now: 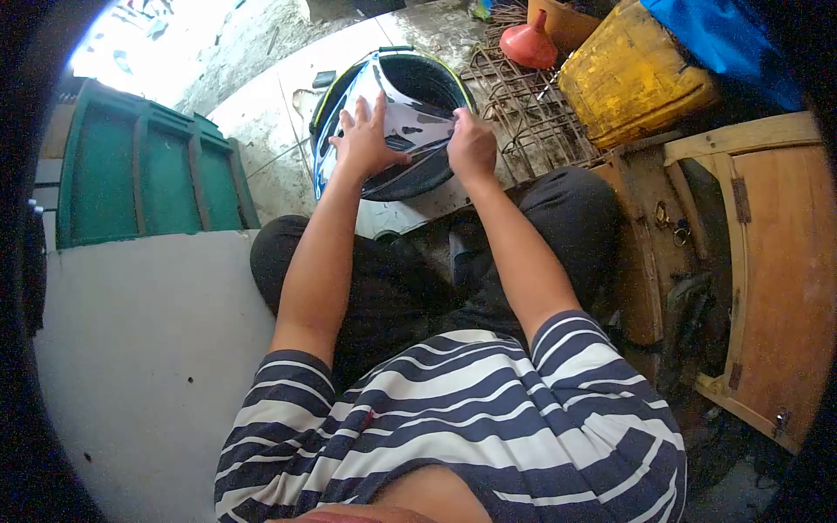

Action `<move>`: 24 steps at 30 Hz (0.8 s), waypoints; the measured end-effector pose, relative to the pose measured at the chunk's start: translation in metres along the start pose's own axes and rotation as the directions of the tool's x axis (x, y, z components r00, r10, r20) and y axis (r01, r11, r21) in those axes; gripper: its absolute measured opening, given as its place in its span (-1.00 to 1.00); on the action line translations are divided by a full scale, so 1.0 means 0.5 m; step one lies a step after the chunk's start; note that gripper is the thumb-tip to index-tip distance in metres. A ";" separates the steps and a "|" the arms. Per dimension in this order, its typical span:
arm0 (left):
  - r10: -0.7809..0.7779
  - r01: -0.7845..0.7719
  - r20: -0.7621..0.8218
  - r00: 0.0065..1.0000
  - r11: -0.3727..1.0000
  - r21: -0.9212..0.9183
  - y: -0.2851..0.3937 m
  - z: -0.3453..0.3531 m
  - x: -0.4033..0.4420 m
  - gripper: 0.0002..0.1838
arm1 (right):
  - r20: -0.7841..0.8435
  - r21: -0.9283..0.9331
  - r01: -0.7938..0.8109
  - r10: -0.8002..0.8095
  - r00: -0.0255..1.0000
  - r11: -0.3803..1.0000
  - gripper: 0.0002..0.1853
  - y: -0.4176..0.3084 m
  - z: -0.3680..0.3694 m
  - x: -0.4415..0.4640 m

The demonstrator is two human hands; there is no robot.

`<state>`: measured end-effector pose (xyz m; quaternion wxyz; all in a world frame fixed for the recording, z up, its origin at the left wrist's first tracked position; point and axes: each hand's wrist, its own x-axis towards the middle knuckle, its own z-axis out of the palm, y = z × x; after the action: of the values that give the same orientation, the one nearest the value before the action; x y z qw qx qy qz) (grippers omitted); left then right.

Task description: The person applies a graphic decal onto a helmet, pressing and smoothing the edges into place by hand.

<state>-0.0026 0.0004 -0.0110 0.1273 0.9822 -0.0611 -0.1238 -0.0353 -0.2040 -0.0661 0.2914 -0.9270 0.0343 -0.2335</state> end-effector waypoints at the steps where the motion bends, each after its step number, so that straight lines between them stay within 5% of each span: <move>1: -0.002 0.002 0.002 1.000 1.000 0.001 0.003 -0.004 0.003 0.55 | 0.017 -0.007 0.045 -0.045 0.999 0.999 -0.80 -0.003 0.002 -0.003; 6: 0.006 -0.006 0.013 1.000 1.000 0.012 0.005 -0.009 -0.002 0.52 | -0.016 -0.016 -0.113 0.113 0.993 0.993 -0.79 0.011 -0.013 0.023; 10: -0.006 0.005 0.023 1.000 1.000 0.015 0.006 -0.011 0.000 0.51 | -0.020 -0.007 0.090 -0.090 0.996 0.996 -0.78 0.005 0.003 -0.004; 14: 0.001 -0.001 0.017 1.000 1.000 0.004 0.004 -0.008 0.000 0.51 | -0.009 0.016 -0.140 0.140 0.990 0.990 -0.77 0.013 -0.015 0.023; 18: -0.003 0.003 0.017 1.000 1.000 0.004 0.007 -0.013 -0.002 0.53 | -0.019 -0.011 0.083 -0.083 0.996 0.996 -0.75 0.001 0.004 -0.001; 24: -0.014 0.013 0.034 0.999 1.000 0.025 0.005 -0.010 -0.004 0.52 | 0.021 0.016 -0.082 0.081 0.996 0.997 -0.72 0.003 -0.010 0.013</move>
<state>-0.0032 -0.0006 -0.0052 0.1132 0.9819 -0.0580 -0.1405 -0.0315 -0.2092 -0.0606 0.3087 -0.9248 0.0672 -0.2121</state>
